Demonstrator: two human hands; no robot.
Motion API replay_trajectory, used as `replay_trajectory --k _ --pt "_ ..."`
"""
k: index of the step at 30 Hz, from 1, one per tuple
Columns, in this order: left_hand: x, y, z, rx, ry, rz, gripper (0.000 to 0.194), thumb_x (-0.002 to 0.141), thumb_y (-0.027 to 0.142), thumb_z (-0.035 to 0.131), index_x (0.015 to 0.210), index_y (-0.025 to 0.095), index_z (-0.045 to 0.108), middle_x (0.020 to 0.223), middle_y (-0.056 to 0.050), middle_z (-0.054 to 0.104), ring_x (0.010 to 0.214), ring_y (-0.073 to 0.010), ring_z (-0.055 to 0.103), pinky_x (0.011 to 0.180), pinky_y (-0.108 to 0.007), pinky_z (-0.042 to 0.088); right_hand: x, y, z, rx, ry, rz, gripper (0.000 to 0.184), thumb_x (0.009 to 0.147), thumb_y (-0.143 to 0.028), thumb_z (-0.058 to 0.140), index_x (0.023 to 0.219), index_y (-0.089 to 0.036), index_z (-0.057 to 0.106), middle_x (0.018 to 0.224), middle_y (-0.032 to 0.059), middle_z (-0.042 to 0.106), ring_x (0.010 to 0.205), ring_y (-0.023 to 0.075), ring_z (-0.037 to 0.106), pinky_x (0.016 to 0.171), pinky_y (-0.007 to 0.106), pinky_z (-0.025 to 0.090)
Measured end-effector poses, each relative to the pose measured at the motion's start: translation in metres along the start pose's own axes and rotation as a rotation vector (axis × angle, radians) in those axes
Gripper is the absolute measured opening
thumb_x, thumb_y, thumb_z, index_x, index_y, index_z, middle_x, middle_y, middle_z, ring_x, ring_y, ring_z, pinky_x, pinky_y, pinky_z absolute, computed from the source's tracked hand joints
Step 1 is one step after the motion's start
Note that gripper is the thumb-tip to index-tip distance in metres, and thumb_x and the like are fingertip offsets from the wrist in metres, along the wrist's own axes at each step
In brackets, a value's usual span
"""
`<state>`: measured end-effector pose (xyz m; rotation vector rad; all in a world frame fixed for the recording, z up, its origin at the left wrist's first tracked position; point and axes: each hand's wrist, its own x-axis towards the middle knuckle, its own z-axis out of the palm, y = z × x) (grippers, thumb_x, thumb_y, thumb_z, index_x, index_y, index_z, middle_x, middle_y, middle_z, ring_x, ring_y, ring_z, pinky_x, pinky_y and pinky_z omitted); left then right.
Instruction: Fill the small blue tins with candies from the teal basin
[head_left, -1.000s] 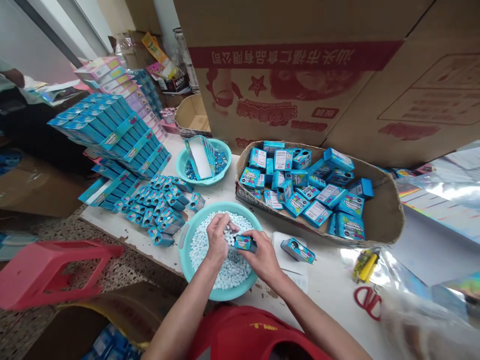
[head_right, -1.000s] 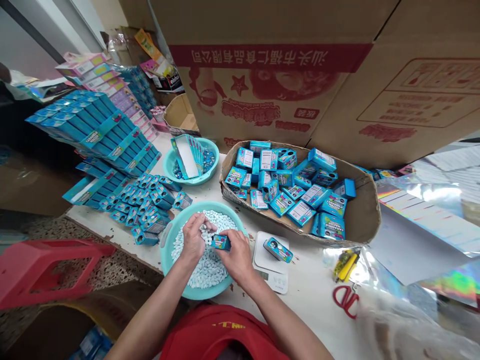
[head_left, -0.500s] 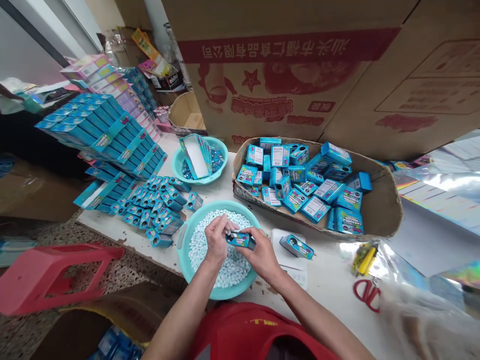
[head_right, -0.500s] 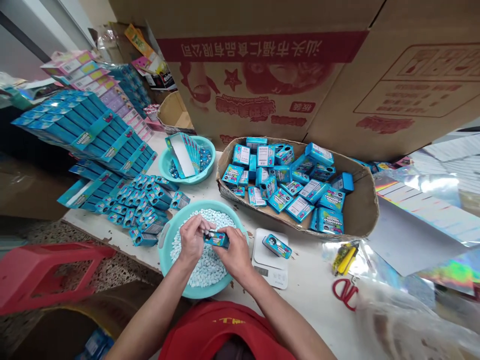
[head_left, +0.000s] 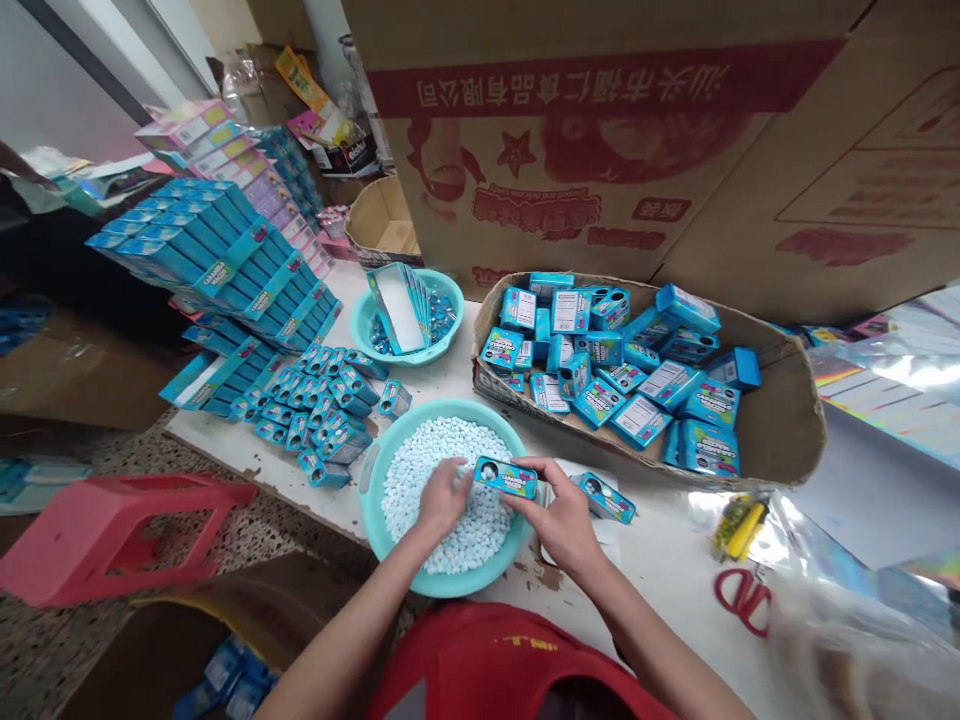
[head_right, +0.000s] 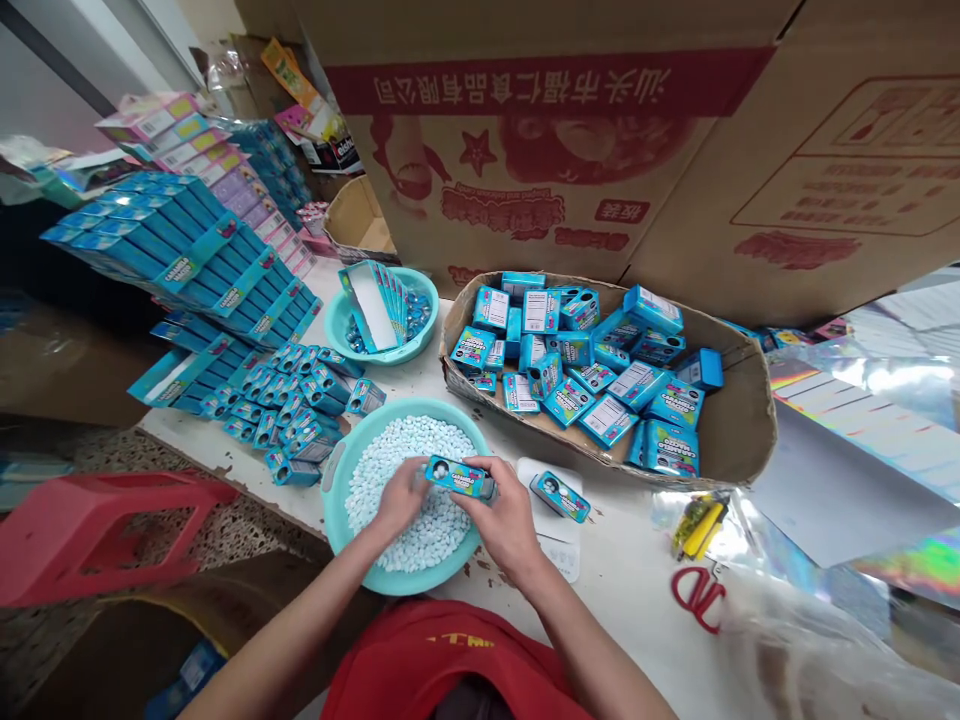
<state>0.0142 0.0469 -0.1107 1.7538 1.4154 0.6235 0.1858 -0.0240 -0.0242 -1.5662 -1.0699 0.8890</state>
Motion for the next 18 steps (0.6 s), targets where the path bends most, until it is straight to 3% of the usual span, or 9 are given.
replay_trajectory --k 2,5,9,11,13,15,18 --pt "-0.016 -0.013 0.018 0.313 -0.12 0.167 0.041 0.079 0.049 0.053 0.11 0.023 0.059 0.119 -0.01 0.059 0.115 -0.0302 0.047 0.1 -0.053 0.031 0.003 -0.001 0.0 -0.005 0.012 -0.006 0.029 0.07 -0.033 0.069 0.096 -0.023 0.063 0.096 0.0041 0.066 0.09 0.0232 0.059 0.082 0.036 0.045" --pt "-0.024 -0.017 0.032 0.614 -0.181 0.343 0.051 0.079 0.052 0.053 0.119 0.02 0.055 0.122 -0.014 0.054 0.117 -0.032 0.043 0.099 -0.052 0.031 0.009 -0.001 0.004 -0.017 0.006 -0.011 0.031 0.071 -0.034 0.069 0.098 -0.021 0.062 0.094 0.0041 0.066 0.088 0.0226 0.06 0.081 0.035 0.045" --pt "-0.001 -0.015 0.023 0.715 -0.186 0.263 0.029 0.085 0.04 0.047 0.1 0.02 0.062 0.101 -0.012 0.059 0.099 -0.0274 0.051 0.083 -0.041 0.04 0.013 -0.001 0.009 -0.038 -0.002 0.036 0.032 0.07 -0.036 0.069 0.097 -0.02 0.061 0.091 0.0039 0.066 0.083 0.0222 0.06 0.077 0.034 0.046" --pt "0.011 -0.015 0.015 0.605 -0.135 0.127 0.02 0.083 0.034 0.049 0.088 0.02 0.063 0.094 -0.01 0.06 0.094 -0.0254 0.053 0.079 -0.037 0.04 0.01 0.0 0.009 -0.036 0.005 0.044 0.033 0.07 -0.036 0.069 0.097 -0.02 0.06 0.09 0.0038 0.066 0.082 0.0222 0.06 0.076 0.034 0.046" --pt "0.019 -0.016 0.008 0.312 -0.03 -0.051 0.011 0.077 0.03 0.056 0.075 0.02 0.06 0.085 -0.007 0.06 0.088 -0.0228 0.055 0.075 -0.032 0.04 0.005 0.003 0.008 -0.029 0.003 0.052 0.032 0.07 -0.037 0.069 0.096 -0.02 0.06 0.09 0.004 0.066 0.082 0.0225 0.061 0.076 0.035 0.047" --pt "0.022 -0.013 0.001 -0.007 0.062 -0.199 0.013 0.071 0.031 0.061 0.066 0.02 0.055 0.072 -0.003 0.056 0.077 -0.0196 0.056 0.069 -0.028 0.04 0.0 0.008 0.009 -0.044 -0.001 0.058 0.032 0.071 -0.038 0.069 0.096 -0.02 0.06 0.092 0.0048 0.066 0.084 0.0232 0.061 0.077 0.035 0.047" --pt "0.019 0.003 -0.012 -0.273 0.107 -0.3 0.023 0.075 0.04 0.054 0.065 0.021 0.048 0.06 0.002 0.05 0.055 -0.0135 0.05 0.053 -0.024 0.037 -0.004 0.019 0.015 -0.117 0.0 0.033 0.03 0.072 -0.036 0.068 0.097 -0.021 0.06 0.095 0.0052 0.066 0.087 0.0242 0.061 0.078 0.036 0.047"
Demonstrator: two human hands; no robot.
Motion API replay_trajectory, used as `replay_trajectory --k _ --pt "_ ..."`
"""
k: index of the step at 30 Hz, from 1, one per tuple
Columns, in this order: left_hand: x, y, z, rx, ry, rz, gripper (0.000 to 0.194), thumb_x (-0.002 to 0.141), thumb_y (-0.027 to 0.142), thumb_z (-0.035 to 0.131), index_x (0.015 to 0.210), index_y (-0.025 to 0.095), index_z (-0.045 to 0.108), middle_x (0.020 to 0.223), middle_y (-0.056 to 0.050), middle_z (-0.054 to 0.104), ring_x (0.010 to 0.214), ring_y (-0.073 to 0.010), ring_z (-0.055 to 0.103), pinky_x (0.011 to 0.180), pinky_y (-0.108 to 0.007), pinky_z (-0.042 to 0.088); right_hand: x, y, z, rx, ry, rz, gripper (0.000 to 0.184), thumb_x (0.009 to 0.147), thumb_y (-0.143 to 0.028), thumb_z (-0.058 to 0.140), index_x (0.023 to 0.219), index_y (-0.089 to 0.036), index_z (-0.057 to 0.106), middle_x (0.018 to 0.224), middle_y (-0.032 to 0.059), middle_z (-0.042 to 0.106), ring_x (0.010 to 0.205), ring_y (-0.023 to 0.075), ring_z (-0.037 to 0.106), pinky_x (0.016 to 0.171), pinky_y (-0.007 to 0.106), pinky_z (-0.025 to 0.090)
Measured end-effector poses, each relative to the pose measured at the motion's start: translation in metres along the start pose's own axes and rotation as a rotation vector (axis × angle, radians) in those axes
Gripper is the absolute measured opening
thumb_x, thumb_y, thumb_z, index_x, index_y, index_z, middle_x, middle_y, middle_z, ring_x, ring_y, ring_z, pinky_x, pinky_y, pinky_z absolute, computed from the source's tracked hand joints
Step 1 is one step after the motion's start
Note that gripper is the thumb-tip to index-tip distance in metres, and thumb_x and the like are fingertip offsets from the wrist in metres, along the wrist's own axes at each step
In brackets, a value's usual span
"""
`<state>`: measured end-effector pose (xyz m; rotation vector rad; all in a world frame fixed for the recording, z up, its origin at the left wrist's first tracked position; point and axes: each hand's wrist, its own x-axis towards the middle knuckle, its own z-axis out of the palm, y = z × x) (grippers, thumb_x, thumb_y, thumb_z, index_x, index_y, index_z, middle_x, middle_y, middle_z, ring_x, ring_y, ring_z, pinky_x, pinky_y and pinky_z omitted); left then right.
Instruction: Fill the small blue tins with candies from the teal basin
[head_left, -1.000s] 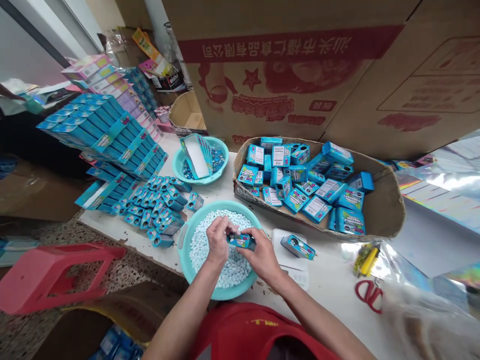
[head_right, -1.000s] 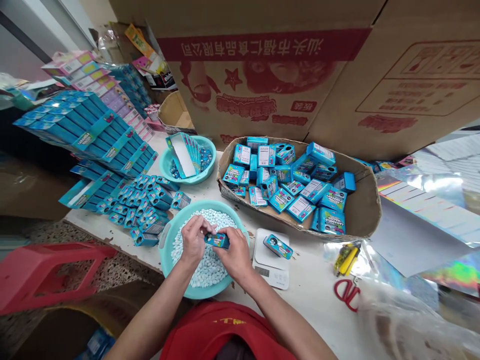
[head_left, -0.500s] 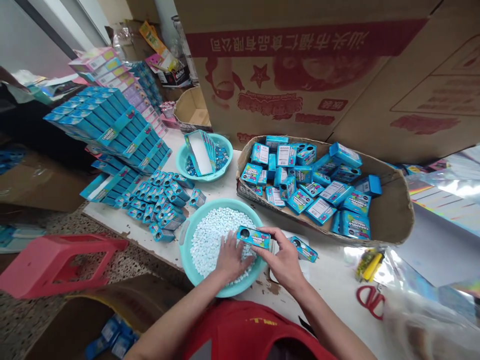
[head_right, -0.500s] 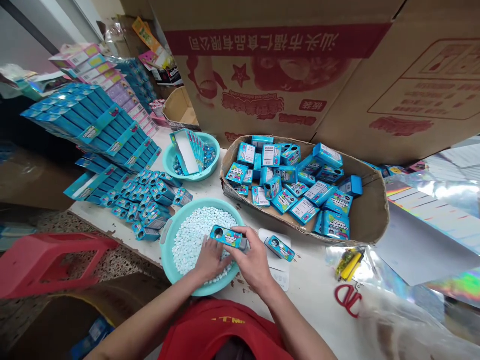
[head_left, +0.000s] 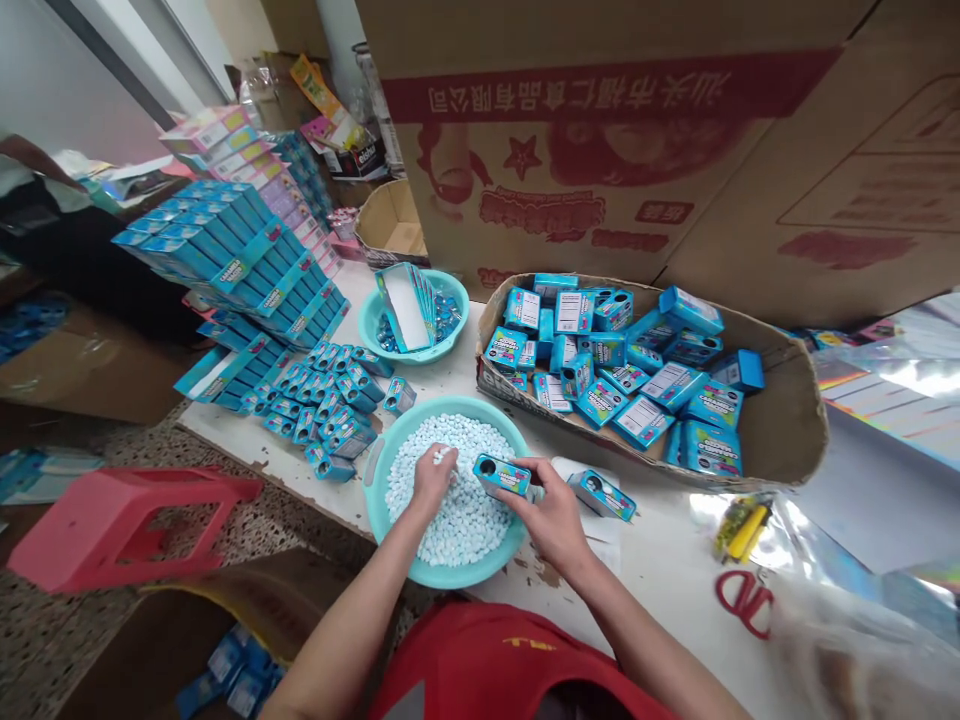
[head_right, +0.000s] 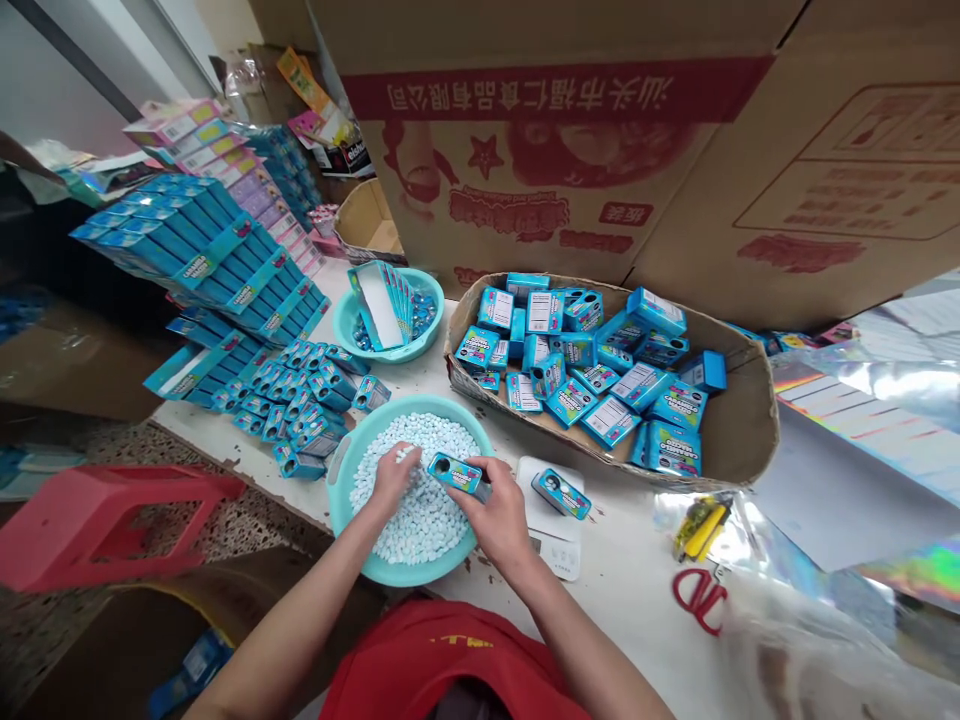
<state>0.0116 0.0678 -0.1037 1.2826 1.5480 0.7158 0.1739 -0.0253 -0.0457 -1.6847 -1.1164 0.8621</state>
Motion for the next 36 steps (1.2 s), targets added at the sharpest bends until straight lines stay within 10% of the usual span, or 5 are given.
replay_trajectory --k 7,17,36 --pt "-0.022 0.058 -0.008 -0.824 -0.02 -0.017 0.021 0.07 0.034 0.063 0.076 0.019 0.049 0.061 0.004 0.054 0.055 -0.0111 0.055 0.052 -0.021 0.04 0.007 0.002 0.033 -0.216 -0.108 -0.128 0.026 0.069 -0.017 0.067 0.094 -0.022 0.059 0.095 0.0053 0.065 0.092 0.0251 0.059 0.08 0.038 0.046" --pt "-0.012 0.064 -0.005 -0.812 0.179 -0.066 0.03 0.065 0.036 0.069 0.081 0.017 0.051 0.064 0.003 0.059 0.056 -0.0132 0.061 0.053 -0.023 0.045 0.013 -0.015 0.036 -0.219 -0.144 -0.152 0.031 0.067 -0.012 0.068 0.094 -0.021 0.058 0.095 0.0053 0.064 0.092 0.0253 0.059 0.081 0.038 0.045" --pt "-0.023 0.068 0.016 -0.76 0.093 0.011 0.024 0.071 0.037 0.067 0.074 0.016 0.054 0.058 0.004 0.054 0.049 -0.0092 0.053 0.051 -0.022 0.042 0.009 -0.008 0.017 -0.179 -0.14 -0.107 0.032 0.065 -0.013 0.07 0.093 -0.022 0.06 0.093 0.0035 0.065 0.092 0.0243 0.058 0.081 0.037 0.043"
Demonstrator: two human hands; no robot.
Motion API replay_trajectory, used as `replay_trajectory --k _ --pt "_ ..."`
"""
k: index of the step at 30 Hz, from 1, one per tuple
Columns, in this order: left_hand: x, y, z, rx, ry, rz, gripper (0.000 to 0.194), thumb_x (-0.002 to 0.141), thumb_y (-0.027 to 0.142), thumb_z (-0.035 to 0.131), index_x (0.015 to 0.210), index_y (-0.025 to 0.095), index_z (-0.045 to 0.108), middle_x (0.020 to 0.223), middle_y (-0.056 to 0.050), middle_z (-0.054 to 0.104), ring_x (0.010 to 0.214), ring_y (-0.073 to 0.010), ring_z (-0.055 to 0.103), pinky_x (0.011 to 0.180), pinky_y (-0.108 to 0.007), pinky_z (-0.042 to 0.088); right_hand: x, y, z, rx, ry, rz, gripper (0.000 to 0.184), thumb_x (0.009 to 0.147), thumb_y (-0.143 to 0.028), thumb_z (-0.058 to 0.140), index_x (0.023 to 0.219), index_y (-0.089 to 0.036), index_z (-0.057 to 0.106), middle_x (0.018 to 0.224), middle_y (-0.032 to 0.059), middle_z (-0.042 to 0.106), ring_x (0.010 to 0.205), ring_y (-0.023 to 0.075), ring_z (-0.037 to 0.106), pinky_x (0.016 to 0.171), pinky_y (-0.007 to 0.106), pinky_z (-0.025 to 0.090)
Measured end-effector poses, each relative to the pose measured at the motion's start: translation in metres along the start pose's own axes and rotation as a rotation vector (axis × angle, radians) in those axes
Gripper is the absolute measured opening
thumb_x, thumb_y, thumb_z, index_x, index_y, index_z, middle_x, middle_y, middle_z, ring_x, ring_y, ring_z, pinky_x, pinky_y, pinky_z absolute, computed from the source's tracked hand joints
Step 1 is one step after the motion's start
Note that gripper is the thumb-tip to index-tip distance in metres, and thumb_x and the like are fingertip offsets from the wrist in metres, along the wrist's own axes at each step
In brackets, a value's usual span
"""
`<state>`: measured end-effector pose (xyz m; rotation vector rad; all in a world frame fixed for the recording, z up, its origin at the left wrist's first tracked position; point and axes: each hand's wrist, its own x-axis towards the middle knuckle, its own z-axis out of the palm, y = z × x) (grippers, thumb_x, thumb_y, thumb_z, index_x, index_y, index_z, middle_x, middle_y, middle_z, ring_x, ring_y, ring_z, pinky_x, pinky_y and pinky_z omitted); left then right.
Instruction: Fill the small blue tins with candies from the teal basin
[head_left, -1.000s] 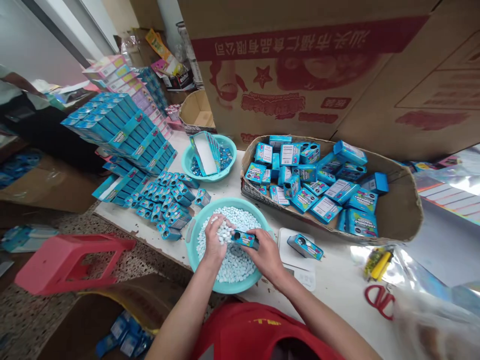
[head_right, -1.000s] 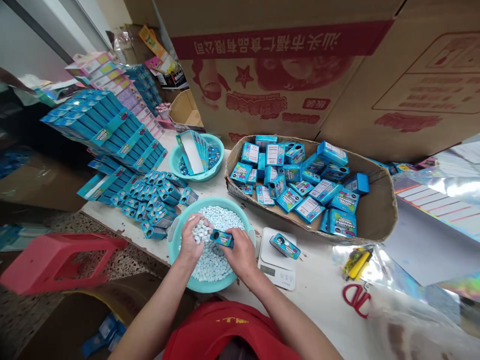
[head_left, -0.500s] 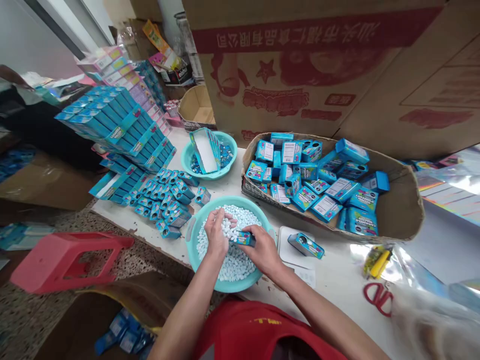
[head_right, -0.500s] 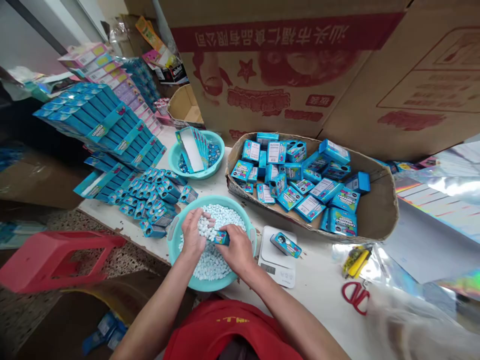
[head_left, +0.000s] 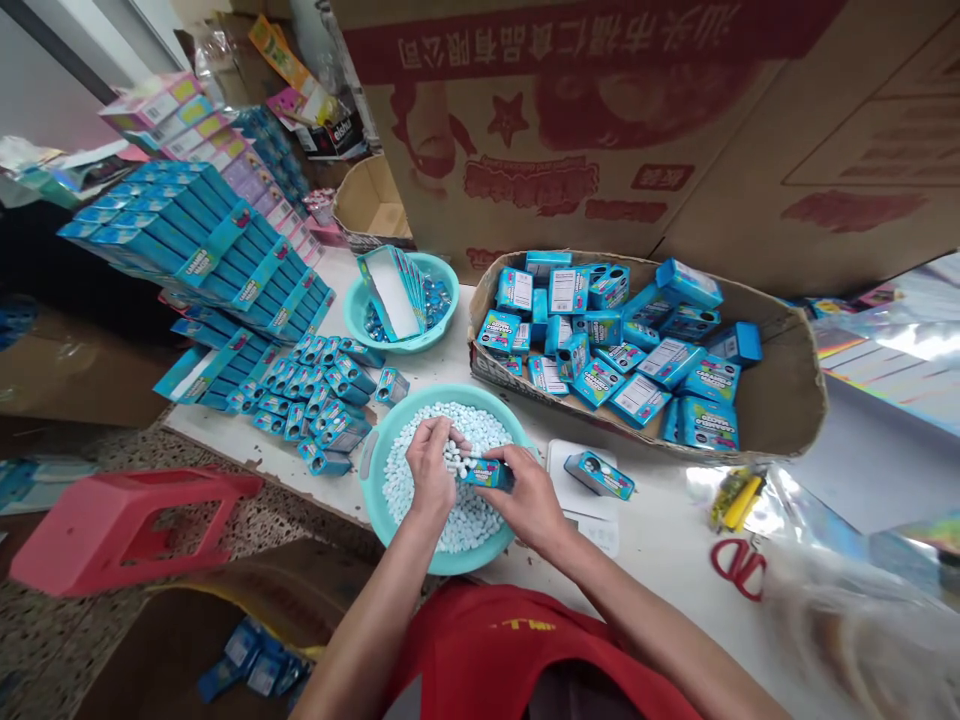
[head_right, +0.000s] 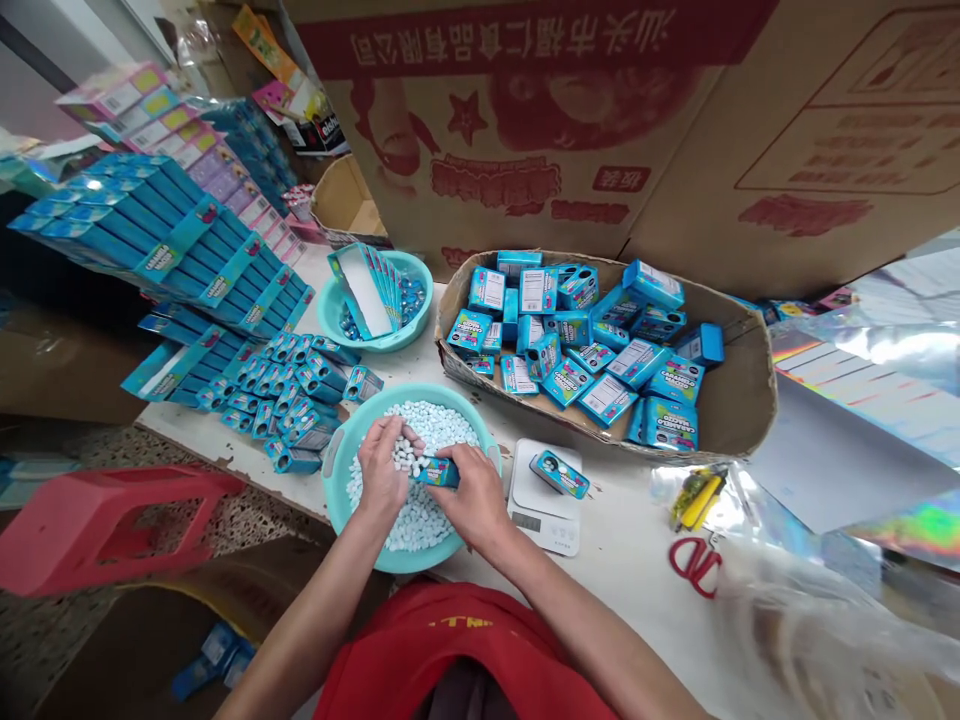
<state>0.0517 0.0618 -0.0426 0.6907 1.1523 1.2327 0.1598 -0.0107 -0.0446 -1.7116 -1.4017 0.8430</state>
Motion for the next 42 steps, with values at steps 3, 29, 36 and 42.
replay_trajectory --k 3,29,36,42 --pt "-0.001 0.001 0.003 -0.003 0.012 0.0 0.025 0.071 0.038 0.067 0.073 0.017 0.054 0.058 0.004 0.054 0.052 -0.0099 0.054 0.053 -0.022 0.044 -0.001 -0.001 -0.002 -0.005 0.0 -0.002 0.031 0.066 -0.014 0.07 0.093 -0.024 0.06 0.092 0.0026 0.065 0.091 0.0242 0.059 0.08 0.037 0.043" --pt "0.003 -0.002 0.003 0.021 -0.04 -0.02 0.029 0.069 0.036 0.072 0.07 0.017 0.051 0.046 0.01 0.034 0.038 -0.0033 0.034 0.037 -0.016 0.026 0.003 0.016 0.02 0.236 0.025 0.156 0.032 0.061 -0.014 0.072 0.09 -0.022 0.061 0.089 0.0001 0.064 0.087 0.0218 0.06 0.078 0.034 0.046" --pt "0.033 0.009 -0.02 -0.091 0.111 -0.286 0.017 0.075 0.021 0.065 0.073 0.017 0.048 0.054 0.006 0.045 0.042 -0.0032 0.044 0.037 -0.011 0.031 -0.017 0.007 -0.021 0.432 0.035 0.213 0.033 0.06 -0.019 0.075 0.09 -0.022 0.063 0.085 -0.0008 0.064 0.084 0.0203 0.06 0.076 0.032 0.047" --pt "0.024 -0.016 -0.016 0.464 -0.325 -0.567 0.021 0.067 0.028 0.068 0.078 0.014 0.056 0.06 0.0 0.056 0.039 -0.0053 0.04 0.034 -0.016 0.022 -0.075 0.017 -0.092 0.492 0.267 0.362 0.033 0.061 -0.032 0.077 0.089 -0.023 0.063 0.087 0.0017 0.068 0.08 0.0216 0.062 0.072 0.033 0.052"
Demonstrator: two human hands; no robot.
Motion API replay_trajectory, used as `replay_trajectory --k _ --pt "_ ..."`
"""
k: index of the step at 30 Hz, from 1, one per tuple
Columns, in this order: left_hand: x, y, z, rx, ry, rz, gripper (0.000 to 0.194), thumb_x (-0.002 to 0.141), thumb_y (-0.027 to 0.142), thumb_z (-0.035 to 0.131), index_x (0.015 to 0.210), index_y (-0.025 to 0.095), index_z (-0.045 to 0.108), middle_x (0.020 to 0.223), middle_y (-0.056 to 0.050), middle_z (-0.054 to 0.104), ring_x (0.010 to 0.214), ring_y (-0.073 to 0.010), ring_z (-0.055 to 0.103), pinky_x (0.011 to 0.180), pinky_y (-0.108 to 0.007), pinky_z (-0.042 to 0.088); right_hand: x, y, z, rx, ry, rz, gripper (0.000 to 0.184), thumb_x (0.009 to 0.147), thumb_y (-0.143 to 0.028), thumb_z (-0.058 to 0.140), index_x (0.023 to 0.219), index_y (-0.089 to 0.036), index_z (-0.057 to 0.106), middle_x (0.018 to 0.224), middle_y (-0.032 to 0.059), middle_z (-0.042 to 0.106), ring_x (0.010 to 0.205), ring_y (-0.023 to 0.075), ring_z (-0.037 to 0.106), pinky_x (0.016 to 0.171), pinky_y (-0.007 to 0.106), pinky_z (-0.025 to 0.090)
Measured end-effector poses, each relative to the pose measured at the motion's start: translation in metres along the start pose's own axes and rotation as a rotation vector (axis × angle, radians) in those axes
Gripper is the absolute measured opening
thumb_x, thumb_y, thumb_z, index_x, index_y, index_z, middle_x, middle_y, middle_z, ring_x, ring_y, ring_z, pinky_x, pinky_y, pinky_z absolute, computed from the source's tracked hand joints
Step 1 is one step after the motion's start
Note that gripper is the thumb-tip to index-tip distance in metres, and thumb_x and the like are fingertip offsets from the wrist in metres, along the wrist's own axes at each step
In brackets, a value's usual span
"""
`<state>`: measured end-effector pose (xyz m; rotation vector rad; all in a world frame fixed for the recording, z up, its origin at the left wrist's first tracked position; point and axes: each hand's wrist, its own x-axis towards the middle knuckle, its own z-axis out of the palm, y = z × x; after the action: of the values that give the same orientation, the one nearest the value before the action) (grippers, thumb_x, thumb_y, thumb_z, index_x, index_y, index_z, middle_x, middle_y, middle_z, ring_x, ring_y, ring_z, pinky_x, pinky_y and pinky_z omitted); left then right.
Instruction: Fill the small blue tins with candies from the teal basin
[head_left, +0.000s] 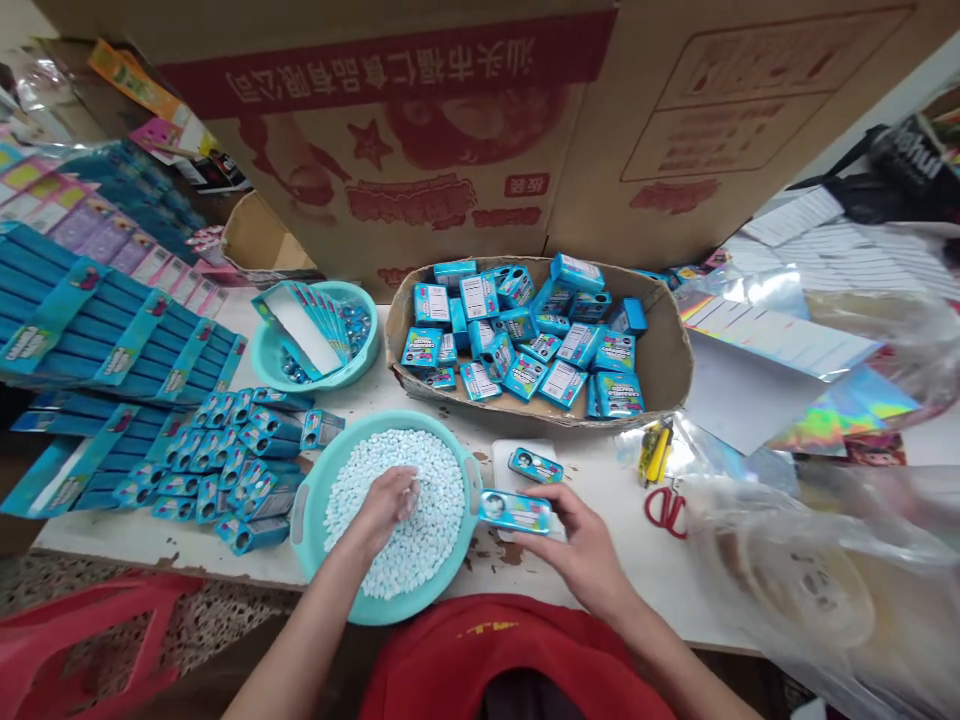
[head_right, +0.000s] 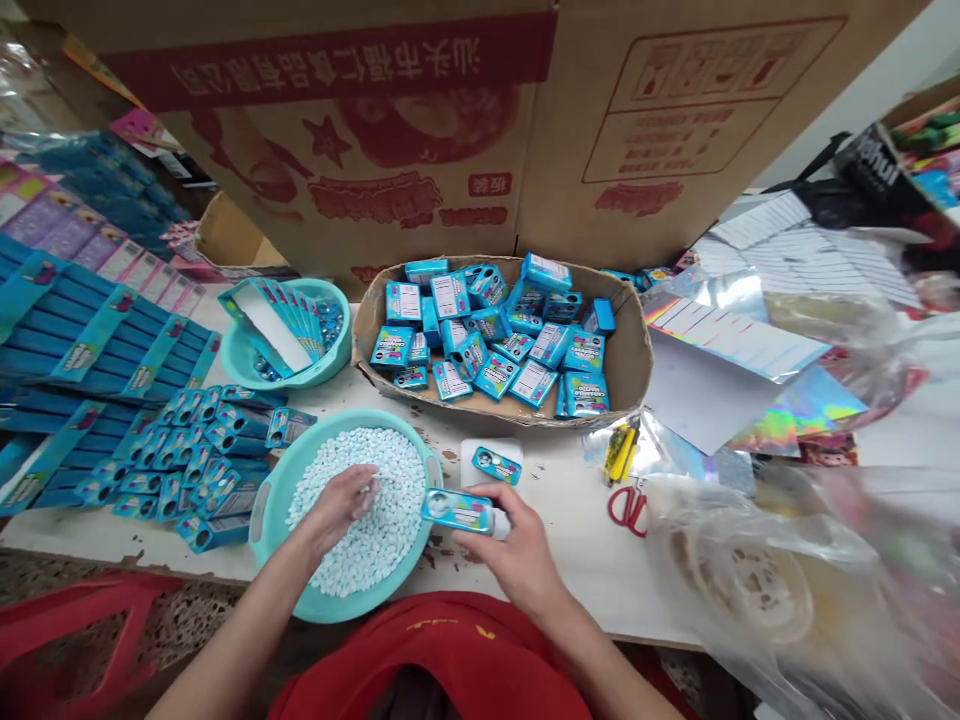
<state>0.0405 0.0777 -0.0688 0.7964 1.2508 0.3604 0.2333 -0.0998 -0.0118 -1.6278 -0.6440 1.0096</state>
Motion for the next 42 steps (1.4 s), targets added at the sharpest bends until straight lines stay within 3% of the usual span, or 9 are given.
replay_trajectory --k 5,8,11,17,21,26,32,35,42 --pt "0.003 0.012 0.082 0.661 -0.334 0.347 0.015 0.077 0.03 0.055 0.073 0.016 0.061 0.07 0.0 0.057 0.058 -0.0112 0.052 0.056 -0.023 0.041 -0.022 0.025 -0.062 0.014 0.34 0.057 0.041 0.059 -0.039 0.08 0.092 -0.02 0.063 0.095 0.0064 0.069 0.086 0.0245 0.064 0.078 0.037 0.053" --pt "0.012 0.014 0.124 1.019 -0.381 0.573 0.013 0.077 0.018 0.052 0.078 0.019 0.064 0.083 -0.002 0.059 0.075 -0.0155 0.056 0.07 -0.026 0.043 -0.027 0.043 -0.084 0.038 0.479 0.079 0.045 0.055 -0.04 0.082 0.09 -0.019 0.063 0.091 0.0065 0.069 0.084 0.0255 0.065 0.078 0.038 0.053" --pt "0.018 0.009 0.143 1.26 -0.391 0.689 0.022 0.077 0.01 0.048 0.087 0.02 0.065 0.086 -0.003 0.057 0.077 -0.0169 0.056 0.072 -0.027 0.042 -0.03 0.056 -0.096 0.042 0.552 0.11 0.049 0.054 -0.041 0.083 0.093 -0.019 0.062 0.087 0.0061 0.07 0.082 0.0253 0.065 0.077 0.039 0.053" --pt "0.021 0.008 0.145 1.196 -0.35 0.74 0.026 0.072 0.006 0.049 0.087 0.021 0.064 0.084 -0.002 0.059 0.079 -0.0164 0.056 0.071 -0.026 0.041 -0.028 0.061 -0.098 0.069 0.56 0.125 0.048 0.053 -0.043 0.083 0.089 -0.019 0.064 0.086 0.0063 0.069 0.082 0.0246 0.064 0.077 0.039 0.053" --pt "0.024 0.016 0.137 0.774 -0.278 0.481 0.008 0.07 0.021 0.056 0.076 0.018 0.061 0.064 0.0 0.057 0.063 -0.0153 0.056 0.062 -0.027 0.044 -0.024 0.06 -0.097 0.096 0.545 0.132 0.048 0.052 -0.042 0.083 0.089 -0.019 0.063 0.085 0.006 0.069 0.081 0.0239 0.064 0.077 0.039 0.053" --pt "0.024 0.021 0.078 0.507 -0.114 0.329 0.029 0.067 0.042 0.061 0.081 0.018 0.059 0.064 0.0 0.06 0.054 -0.0137 0.055 0.054 -0.026 0.043 -0.023 0.062 -0.096 0.103 0.563 0.138 0.051 0.049 -0.042 0.084 0.088 -0.019 0.062 0.089 0.0061 0.069 0.083 0.0241 0.064 0.079 0.041 0.053" --pt "0.015 0.01 0.004 1.136 0.117 0.47 0.022 0.073 0.04 0.056 0.08 0.021 0.064 0.088 -0.007 0.067 0.088 -0.0255 0.061 0.076 -0.035 0.046 -0.021 0.058 -0.091 0.084 0.566 0.163 0.052 0.047 -0.043 0.084 0.088 -0.019 0.062 0.086 0.0056 0.069 0.083 0.0245 0.064 0.077 0.041 0.054" --pt "0.01 0.004 0.013 1.129 0.098 0.58 0.024 0.079 0.039 0.05 0.086 0.022 0.064 0.096 -0.006 0.067 0.094 -0.024 0.06 0.08 -0.035 0.047 -0.019 0.055 -0.086 0.077 0.547 0.151 0.049 0.049 -0.041 0.084 0.088 -0.02 0.062 0.086 0.005 0.069 0.083 0.0244 0.065 0.075 0.039 0.054" --pt "0.008 -0.005 0.081 1.024 -0.05 0.813 0.015 0.086 0.029 0.048 0.086 0.022 0.062 0.089 -0.002 0.066 0.089 -0.0185 0.06 0.08 -0.031 0.046 -0.019 0.058 -0.085 0.078 0.543 0.146 0.048 0.05 -0.039 0.084 0.088 -0.019 0.062 0.087 0.0054 0.069 0.083 0.0242 0.065 0.074 0.038 0.054"
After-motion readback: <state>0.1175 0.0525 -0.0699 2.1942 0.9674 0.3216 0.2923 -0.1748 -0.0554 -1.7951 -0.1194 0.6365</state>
